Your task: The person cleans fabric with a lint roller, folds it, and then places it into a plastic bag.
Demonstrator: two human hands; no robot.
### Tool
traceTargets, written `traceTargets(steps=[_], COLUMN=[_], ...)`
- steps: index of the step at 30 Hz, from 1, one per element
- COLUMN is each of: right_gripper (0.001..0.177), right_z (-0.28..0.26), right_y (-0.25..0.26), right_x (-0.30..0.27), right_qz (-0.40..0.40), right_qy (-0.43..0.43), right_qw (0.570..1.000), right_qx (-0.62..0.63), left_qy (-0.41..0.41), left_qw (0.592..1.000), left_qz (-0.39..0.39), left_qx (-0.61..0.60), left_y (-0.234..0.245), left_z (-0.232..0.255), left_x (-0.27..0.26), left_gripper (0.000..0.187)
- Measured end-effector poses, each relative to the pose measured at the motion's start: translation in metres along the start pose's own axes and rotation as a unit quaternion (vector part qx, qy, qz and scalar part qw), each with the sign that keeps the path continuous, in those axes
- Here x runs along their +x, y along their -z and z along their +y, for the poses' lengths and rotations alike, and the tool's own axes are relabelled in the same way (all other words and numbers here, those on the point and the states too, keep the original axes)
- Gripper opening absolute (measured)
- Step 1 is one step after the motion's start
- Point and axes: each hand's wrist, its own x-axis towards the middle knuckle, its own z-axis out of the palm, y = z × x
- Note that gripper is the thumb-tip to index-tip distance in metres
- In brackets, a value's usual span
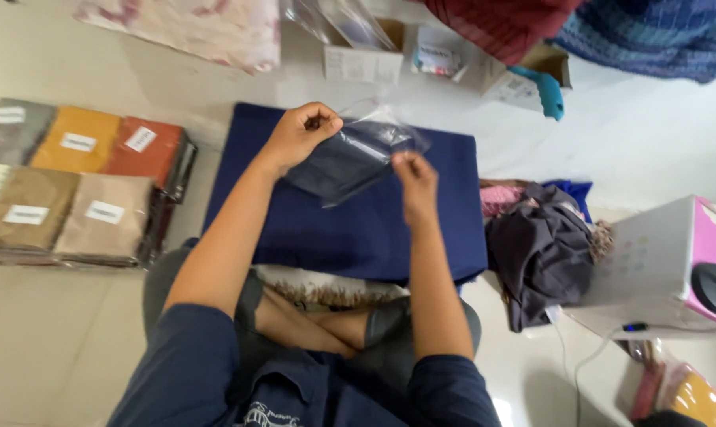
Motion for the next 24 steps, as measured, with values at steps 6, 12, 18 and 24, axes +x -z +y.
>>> traceTargets(steps=[6, 12, 18, 24], right_gripper=[0.004, 0.008, 0.008, 0.011], right_z=[-0.126, -0.162, -0.16, -0.105], right_y=[-0.051, -0.079, -0.109, -0.107], right_x=[0.028, 0.037, 0.023, 0.034], right_qz=[-0.124, -0.12, -0.179, -0.224], right_qy=[0.275, 0.297, 0.261, 0.127], right_qw=[0.947, 0.934, 0.938, 0.965], right_qx=[-0.115, -0.155, -0.143, -0.047], left_qy=[-0.06, -0.084, -0.078, -0.171], left_qw=[0.972, 0.944, 0.938, 0.949], left_qz=[0.172, 0.247, 0.266, 0.266], left_qx=[-0.151, -0.202, -0.208, 0.005], left_y=[0.024, 0.04, 0.063, 0.06], left_z=[0.025, 0.042, 0.039, 0.058], left_x=[-0.02, -0.035, -0.05, -0.094], left_gripper=[0.011, 0.011, 0.015, 0.013])
